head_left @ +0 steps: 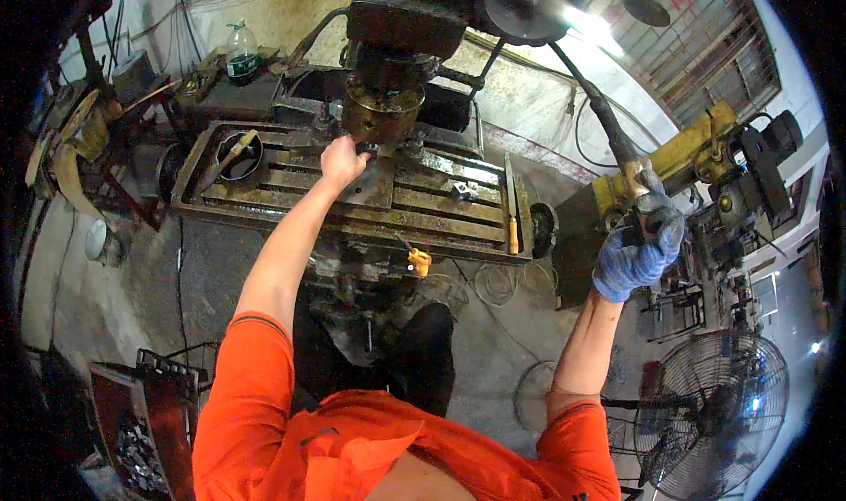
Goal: The person uses a manual drill press to bore holes into metal pieces, picking up a piece from a bin, positioning it under the bit, lowering the drill, and returning the piece to the bin.
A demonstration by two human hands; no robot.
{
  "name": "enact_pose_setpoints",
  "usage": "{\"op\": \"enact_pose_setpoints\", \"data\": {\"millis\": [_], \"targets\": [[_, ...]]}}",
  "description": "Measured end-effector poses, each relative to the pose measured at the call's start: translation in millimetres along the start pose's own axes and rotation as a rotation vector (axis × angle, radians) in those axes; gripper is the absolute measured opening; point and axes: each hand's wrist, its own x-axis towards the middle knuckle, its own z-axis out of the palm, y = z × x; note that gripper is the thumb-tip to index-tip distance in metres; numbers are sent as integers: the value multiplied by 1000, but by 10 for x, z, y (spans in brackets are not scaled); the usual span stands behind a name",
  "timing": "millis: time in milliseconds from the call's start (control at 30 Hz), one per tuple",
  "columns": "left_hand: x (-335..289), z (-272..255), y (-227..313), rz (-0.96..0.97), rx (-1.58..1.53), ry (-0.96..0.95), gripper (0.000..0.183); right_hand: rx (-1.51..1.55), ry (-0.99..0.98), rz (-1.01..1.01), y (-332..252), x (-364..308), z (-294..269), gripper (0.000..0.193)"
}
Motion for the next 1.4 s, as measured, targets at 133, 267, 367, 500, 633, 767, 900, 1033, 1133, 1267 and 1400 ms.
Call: {"op": "enact_pose_setpoints", "data": {"millis": [133, 267, 367, 500, 633, 767, 900, 1033, 1133, 1267, 1400], "targets": [[64, 31, -181, 66, -52, 28, 37, 101, -26, 3, -7, 3, 15, 39], [-63, -195, -216, 101, -418, -91, 42, 183, 6, 81, 51, -60, -83, 40], [-358, -549, -326, 75, -577, -183, 45, 176, 12, 117, 52, -119, -55, 40], [-720, -987, -688, 101, -554, -271, 42, 206, 32, 58, 67, -140, 24, 41], [-1261, -1565, -1099, -8, -667, -216, 37, 17, 38, -25, 121, -231, 60, 39], [-1908, -2284, -1492, -118, -369, -69, 37, -360, -52, -138, 294, -367, -152, 30], [-2617, -2858, -2220, -214, -526, 156, 37, -835, -97, -427, 463, -364, -464, 24], [-3509, -3465, -2717, -541, -250, 377, 32, -1103, -46, -605, 614, -346, -552, 25], [-4137, -3654, -3037, -708, -200, 563, 31, -843, -17, -812, 758, -290, -576, 26], [-4754, -3481, -3568, -771, -137, 547, 34, -1000, -27, -795, 927, -365, -626, 24], [-4817, -3274, -3708, -947, -231, 257, 31, -955, -38, -839, 623, -450, -469, 22]]}}
